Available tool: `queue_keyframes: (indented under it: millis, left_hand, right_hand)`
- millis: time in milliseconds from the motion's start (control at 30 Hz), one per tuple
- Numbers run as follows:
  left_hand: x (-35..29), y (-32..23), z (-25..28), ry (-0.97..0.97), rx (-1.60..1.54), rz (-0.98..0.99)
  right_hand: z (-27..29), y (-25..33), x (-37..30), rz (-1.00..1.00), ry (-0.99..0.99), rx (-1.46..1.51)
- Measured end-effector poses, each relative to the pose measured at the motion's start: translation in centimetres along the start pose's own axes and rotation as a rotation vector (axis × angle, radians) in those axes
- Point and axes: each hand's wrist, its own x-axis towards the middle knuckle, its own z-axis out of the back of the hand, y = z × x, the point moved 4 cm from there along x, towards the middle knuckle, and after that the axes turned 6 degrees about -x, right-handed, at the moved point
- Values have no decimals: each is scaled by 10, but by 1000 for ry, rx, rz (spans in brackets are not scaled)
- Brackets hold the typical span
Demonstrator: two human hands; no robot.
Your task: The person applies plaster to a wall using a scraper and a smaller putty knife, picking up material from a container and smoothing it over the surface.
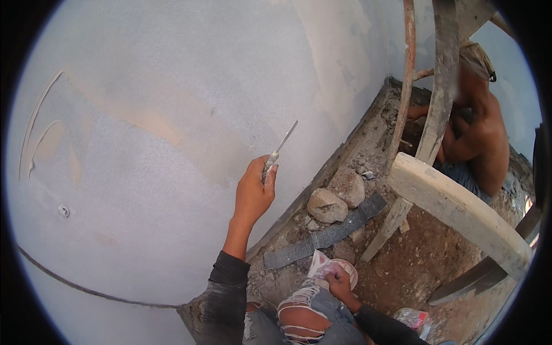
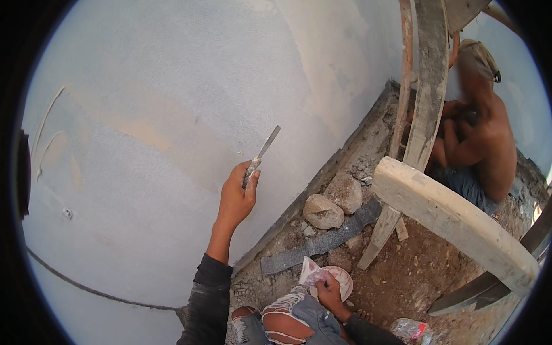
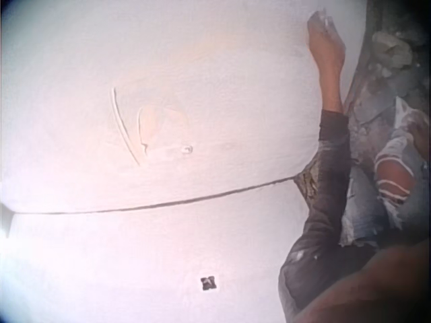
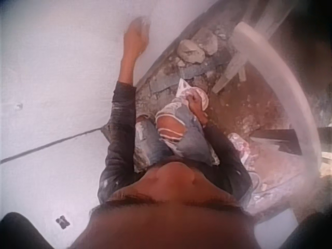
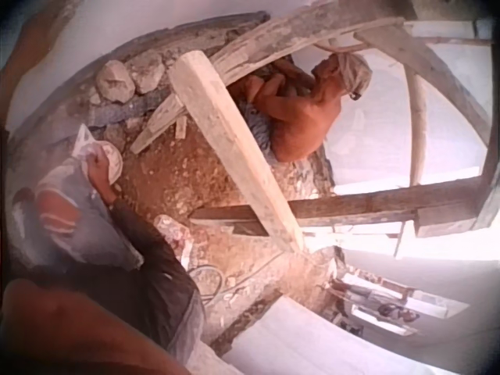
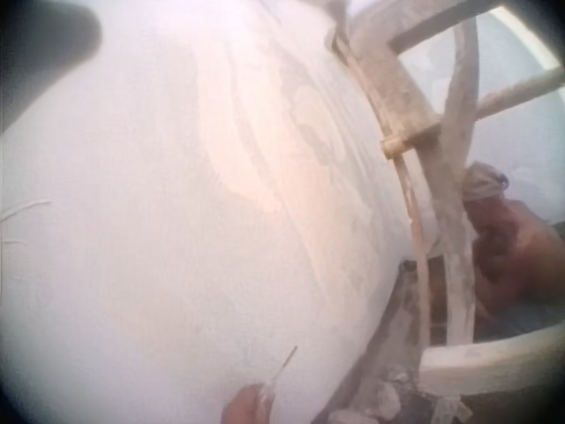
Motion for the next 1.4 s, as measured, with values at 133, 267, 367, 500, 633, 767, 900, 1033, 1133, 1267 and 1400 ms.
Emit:
queue_keyframes:
  millis: [133,267,367,500,633,767,900,1033,1133,1267,1400]
  left_hand:
    - [-83,35,37,-89,-14,86]
    - [-136,54,120,-421,26,89]
    - [-146,84,199,-582,27,-12]
    - [-127,74,277,-709,326,-318]
    - [-123,84,292,-589,558,-477]
    - [-123,90,290,-553,629,-550]
    - [-125,97,285,-595,652,-562]
    - [-130,95,284,-568,686,-572]
    - [-126,98,279,-562,738,-594]
    - [-121,99,274,-571,729,-629]
    - [-127,104,281,-554,769,-606]
  right_hand:
    - [-4,11,11,-85,-36,102]
    - [-19,114,76,124,-51,180]
    - [-56,275,127,541,-43,-101]
    - [-138,508,146,1375,-229,-341]
    - [-230,661,133,1806,-357,-598]
    - [-276,716,144,2011,-548,-828]
    - [-262,632,170,1942,-391,-974]
    - [-208,462,186,1630,-88,-1103]
    - [-169,333,199,1397,-38,-1048]
    - [-160,172,184,1067,78,-1007]
    - [-156,164,179,1012,-16,-724]
